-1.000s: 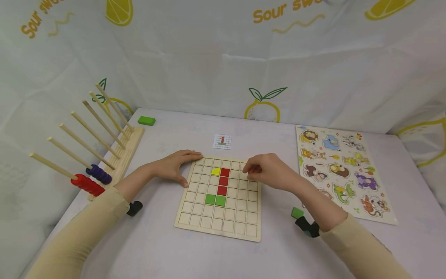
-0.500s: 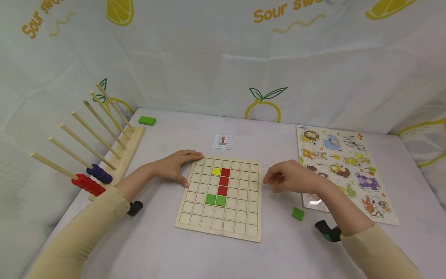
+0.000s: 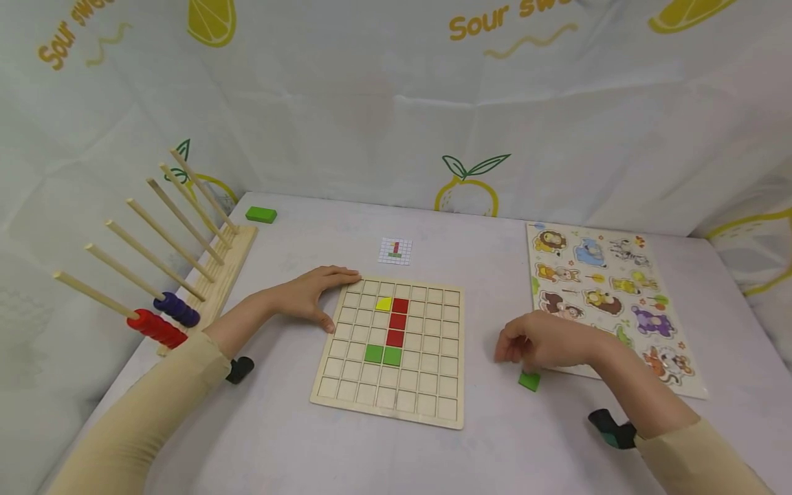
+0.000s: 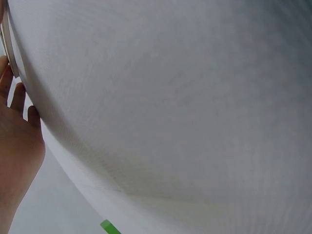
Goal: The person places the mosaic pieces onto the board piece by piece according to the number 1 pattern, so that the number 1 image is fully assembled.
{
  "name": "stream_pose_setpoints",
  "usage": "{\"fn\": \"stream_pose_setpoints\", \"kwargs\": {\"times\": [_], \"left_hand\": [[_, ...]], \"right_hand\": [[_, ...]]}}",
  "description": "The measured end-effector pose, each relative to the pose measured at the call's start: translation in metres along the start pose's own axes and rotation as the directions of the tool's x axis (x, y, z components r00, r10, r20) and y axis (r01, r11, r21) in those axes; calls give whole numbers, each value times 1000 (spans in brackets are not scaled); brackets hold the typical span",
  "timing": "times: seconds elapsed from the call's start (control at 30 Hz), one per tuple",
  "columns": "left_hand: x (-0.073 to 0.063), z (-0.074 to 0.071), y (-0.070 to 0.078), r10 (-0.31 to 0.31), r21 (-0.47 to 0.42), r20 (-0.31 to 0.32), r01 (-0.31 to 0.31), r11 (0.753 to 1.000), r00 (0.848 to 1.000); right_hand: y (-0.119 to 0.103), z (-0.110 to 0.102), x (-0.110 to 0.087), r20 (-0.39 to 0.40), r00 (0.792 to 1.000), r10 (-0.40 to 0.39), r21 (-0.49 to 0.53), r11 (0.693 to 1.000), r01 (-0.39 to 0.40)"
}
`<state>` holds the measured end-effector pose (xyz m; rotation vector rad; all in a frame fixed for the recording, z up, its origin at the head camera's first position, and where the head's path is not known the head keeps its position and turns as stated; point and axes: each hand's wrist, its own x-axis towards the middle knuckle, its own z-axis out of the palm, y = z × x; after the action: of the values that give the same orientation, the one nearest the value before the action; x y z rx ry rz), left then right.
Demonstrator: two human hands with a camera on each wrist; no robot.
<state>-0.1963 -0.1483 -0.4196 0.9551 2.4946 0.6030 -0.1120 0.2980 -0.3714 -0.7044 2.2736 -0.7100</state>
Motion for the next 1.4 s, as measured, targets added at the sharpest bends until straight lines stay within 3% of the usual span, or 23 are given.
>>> {"fn": "stream_pose_setpoints", "kwargs": {"times": [0.47, 0.77, 0.97, 1.4], "left_hand": [[0, -1, 2, 0, 11, 1, 0, 1000, 1000], [0, -2, 3, -9, 8, 9, 9, 1000, 1000], [0, -1, 3, -12, 4, 12, 12, 1000, 1000], [0, -1, 1, -10, 1, 11, 10, 1000, 1000]], "right_hand": [[9, 5, -6, 85, 994, -73, 39, 997, 70], [5, 8, -9, 66, 998, -16, -67, 998, 20], [5, 12, -9, 48, 998, -51, -113, 992, 56], [5, 14, -2, 10, 999, -45, -159, 986, 46]]}}
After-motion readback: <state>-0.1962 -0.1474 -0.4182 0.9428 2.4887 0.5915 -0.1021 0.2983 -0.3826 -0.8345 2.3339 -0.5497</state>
